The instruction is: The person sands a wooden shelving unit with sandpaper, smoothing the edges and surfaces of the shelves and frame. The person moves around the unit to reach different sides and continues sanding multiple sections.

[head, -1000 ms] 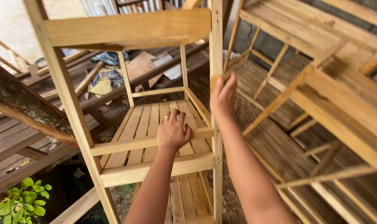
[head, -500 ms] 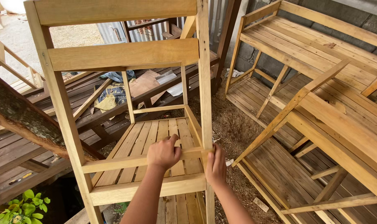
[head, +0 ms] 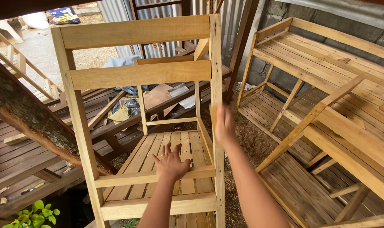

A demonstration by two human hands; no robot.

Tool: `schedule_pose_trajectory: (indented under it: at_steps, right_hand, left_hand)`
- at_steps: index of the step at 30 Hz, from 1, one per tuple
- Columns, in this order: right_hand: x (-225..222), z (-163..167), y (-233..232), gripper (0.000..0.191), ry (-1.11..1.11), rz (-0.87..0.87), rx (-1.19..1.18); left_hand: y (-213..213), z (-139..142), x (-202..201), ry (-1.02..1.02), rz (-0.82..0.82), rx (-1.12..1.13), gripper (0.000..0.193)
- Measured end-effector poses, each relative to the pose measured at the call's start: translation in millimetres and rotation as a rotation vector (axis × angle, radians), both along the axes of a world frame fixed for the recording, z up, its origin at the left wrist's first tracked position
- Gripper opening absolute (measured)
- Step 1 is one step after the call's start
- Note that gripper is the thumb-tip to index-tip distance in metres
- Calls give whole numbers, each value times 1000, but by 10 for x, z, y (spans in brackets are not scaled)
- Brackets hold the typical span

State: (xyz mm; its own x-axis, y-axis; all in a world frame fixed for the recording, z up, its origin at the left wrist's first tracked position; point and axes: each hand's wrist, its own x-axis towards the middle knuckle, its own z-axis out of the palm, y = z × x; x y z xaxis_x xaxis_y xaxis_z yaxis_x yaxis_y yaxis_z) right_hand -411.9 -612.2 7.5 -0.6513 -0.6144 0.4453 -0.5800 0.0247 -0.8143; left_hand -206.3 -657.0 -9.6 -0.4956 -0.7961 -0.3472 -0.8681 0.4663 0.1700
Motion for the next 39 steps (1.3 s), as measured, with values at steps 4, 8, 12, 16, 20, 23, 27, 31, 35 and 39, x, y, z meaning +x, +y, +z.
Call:
schedule_pose_trajectory:
  at_steps: [4,8,12,16,20,23,27,31,35,39]
  right_hand:
    - [418,-769,626,64,-104,133,-63]
    - [-133,-331,17,65,-101,104,-120]
    - [-540,228,-483,79,-496,224,22]
    - [26,-193,190,78,-540,309,16]
    - [187,-312,413,73,-742,426,-9]
    - [-298,216,-229,68,-731,362,-50]
    - [-355,369,-365,70,-645,398,-125]
    - [258,-39,381,69,-774,501,1]
    - [157,231,225,64,-887,542,-21]
    - [-336,568,-362,69,-777,425,-43]
  left_hand:
    - [54,69,22,-34,-38,-36,79]
    - [105,151,20,-1,-27,-48,78]
    - [97,168,16,-5,-9,-25,78]
    - [86,145,19,-1,-37,-21,78]
    - [108,139,19,-3,-32,-30,74]
    - [112,149,16,28,-37,-62,74]
    - [111,148,27,14,-40,-60,74]
    - [129,153,40,45,-46,-91,75]
    - [154,194,54,23,-51,-73,74]
    - [150,227,54,28,-53,-66,74]
